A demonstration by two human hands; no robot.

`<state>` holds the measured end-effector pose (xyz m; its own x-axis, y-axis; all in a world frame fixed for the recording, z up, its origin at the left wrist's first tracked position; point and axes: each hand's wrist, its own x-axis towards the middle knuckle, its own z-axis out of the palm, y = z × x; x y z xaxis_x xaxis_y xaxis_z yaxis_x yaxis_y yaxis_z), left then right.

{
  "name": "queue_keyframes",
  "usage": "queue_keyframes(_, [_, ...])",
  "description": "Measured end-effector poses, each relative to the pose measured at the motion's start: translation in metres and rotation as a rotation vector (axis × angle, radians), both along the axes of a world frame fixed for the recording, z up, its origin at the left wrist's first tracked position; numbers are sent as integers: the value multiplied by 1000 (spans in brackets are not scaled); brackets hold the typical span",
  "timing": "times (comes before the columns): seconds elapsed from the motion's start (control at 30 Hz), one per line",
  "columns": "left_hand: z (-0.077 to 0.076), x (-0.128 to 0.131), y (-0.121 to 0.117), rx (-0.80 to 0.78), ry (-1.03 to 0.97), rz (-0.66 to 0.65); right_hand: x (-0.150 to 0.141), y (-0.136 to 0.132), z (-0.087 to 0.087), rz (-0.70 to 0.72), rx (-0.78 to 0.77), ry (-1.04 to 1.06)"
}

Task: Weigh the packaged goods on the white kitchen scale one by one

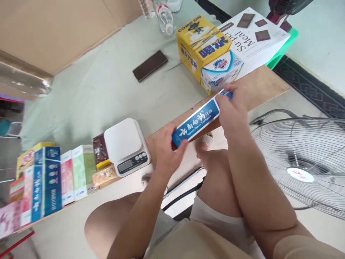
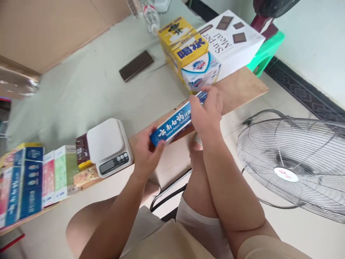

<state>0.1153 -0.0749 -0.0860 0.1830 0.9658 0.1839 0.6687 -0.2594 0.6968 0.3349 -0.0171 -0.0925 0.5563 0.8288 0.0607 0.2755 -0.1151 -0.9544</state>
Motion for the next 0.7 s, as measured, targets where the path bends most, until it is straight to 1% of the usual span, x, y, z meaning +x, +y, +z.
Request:
queue_keyframes(0.07, [-6, -10, -16, 30, 74, -2, -21, -4, 10, -37, -70, -33])
queue_keyframes(0.1, [-8, -14, -23, 52, 93, 11, -30, -7, 15, -42, -67, -60])
queue_keyframes(0.13, [-8, -18, -29, 92, 97, 27, -38, -9, 20, -42, -33, -83])
queue_keyframes(0.2, [-3, -28, -39, 207, 89, 73, -50, -14, 25, -19, 113, -89])
queue_keyframes(0.27, [8, -45, -46, 329, 92, 145, -65, -18, 26, 43, 283, -60])
queue_keyframes(0.33, [20, -68, -54, 427, 109, 247, -87, -22, 24, 157, 402, -13])
queue_keyframes(0.37, [25, -81, -57, 468, 115, 301, -102, -24, 23, 248, 426, 2])
queue_keyframes(0.43, [31, -105, -64, 528, 119, 400, -136, -28, 20, 490, 401, -8])
queue_keyframes(0.5, [29, -123, -70, 541, 125, 479, -168, -31, 17, 718, 341, -50])
queue_keyframes(0.53, [27, -130, -73, 532, 127, 510, -182, -32, 16, 795, 318, -82])
queue_keyframes(0.57, [23, -134, -75, 516, 126, 537, -193, -32, 14, 842, 301, -116])
queue_keyframes(0.6, [19, -137, -77, 499, 119, 559, -201, -32, 13, 858, 286, -150])
queue_keyframes(0.7, [10, -139, -80, 467, 79, 587, -214, -29, 10, 842, 180, -235])
